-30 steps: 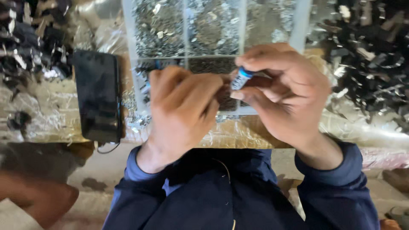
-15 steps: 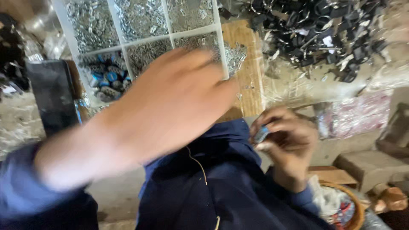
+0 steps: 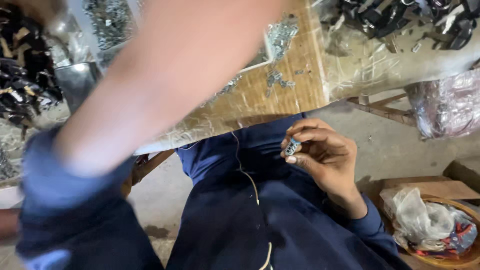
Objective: The person sits at a workbench and assembles small electrical terminal connectors by hand. They pick small metal pins and parts from a compartment tray, insert and press the pins into blue-capped connector bodies held in their hands, and set finished pieces aside, repeating the assembly cycle throughout the clip.
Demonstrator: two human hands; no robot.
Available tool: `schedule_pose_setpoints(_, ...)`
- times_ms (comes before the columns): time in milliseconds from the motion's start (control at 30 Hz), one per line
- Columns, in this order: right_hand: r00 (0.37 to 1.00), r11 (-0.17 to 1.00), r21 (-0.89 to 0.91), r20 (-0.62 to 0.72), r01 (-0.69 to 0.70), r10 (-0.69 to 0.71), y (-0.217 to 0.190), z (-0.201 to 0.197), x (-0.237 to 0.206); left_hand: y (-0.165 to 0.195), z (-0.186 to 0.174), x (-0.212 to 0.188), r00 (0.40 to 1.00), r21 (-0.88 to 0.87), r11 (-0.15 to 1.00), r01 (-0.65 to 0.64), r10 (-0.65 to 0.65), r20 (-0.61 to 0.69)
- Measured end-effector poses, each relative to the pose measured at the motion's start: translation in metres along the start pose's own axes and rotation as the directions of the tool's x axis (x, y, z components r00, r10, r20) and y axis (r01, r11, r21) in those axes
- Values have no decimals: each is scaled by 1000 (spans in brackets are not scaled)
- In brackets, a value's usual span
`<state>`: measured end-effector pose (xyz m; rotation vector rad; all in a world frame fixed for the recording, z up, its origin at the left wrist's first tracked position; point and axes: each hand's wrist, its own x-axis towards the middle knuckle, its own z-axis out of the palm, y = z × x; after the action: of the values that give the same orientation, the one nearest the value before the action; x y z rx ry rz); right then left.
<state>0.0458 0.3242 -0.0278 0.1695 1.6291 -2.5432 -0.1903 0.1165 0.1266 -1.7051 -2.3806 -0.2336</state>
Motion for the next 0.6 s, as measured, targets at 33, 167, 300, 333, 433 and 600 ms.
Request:
schedule_pose_setpoints(33, 1000, 1000, -4, -16, 2, -2, -4, -3, 3, 8, -19, -18, 999, -20, 999, 43, -43, 18)
schedule_pose_setpoints(167, 995, 999, -23, -91, 35, -37, -12, -18, 16, 47, -49, -83, 918, -331, 856, 396, -380, 114)
schedule_pose_setpoints(300, 957, 961, -51, -92, 272, -276, -18, -43, 40, 89, 10, -94, 814, -640, 583, 500, -568, 118)
schedule_pose_setpoints(333, 936, 939, -67, -80, 338, -343, -22, -52, 47, 98, 31, -86, 806, -695, 560, 451, -591, 46)
schedule_pose_setpoints(433, 868, 870, -113, -86, 480, -490, -36, -71, 57, 118, 92, -49, 789, -718, 584, 380, -609, -78)
schedule_pose_setpoints(600, 882, 897, -16, -177, 442, -437, -7, -56, 64, 132, 131, -42, 754, -585, 643, 494, -652, -79)
